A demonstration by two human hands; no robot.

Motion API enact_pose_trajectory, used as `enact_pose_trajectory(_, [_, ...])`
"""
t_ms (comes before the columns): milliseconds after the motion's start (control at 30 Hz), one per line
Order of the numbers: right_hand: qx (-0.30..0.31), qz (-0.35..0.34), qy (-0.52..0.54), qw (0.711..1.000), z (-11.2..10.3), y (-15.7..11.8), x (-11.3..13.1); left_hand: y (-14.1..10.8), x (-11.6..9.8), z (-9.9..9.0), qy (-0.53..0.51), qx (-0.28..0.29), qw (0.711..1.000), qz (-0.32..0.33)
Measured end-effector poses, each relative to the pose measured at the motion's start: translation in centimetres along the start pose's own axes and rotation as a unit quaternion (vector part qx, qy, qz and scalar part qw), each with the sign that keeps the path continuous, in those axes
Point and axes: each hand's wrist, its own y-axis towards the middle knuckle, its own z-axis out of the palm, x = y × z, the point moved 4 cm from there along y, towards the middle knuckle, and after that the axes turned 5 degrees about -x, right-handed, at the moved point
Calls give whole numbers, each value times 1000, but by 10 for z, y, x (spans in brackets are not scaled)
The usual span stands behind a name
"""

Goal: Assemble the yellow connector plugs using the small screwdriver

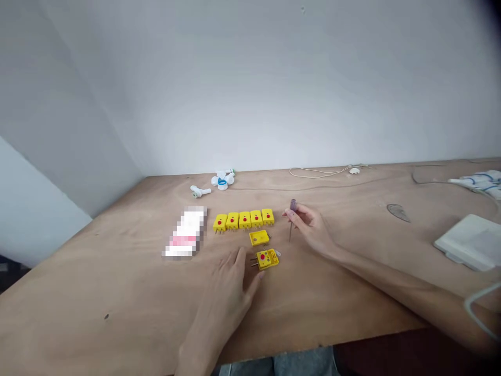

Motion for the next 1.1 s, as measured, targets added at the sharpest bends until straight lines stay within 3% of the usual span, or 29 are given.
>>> enact_pose_trajectory(167, [15,15,99,995,12,-4,1,14,-1,8,10,7,1000,10])
enact_pose_trajectory(333, [37,27,144,988,24,-16,0,18,0,3,21,25,999,31])
enact_pose_trajectory(567, [54,32,143,988,24,-22,-1,10,3,-12,32,47,997,43])
enact_pose_trajectory(1100, [46,58,172,982,20,-18,-1,7,11,-14,19,63,996,66])
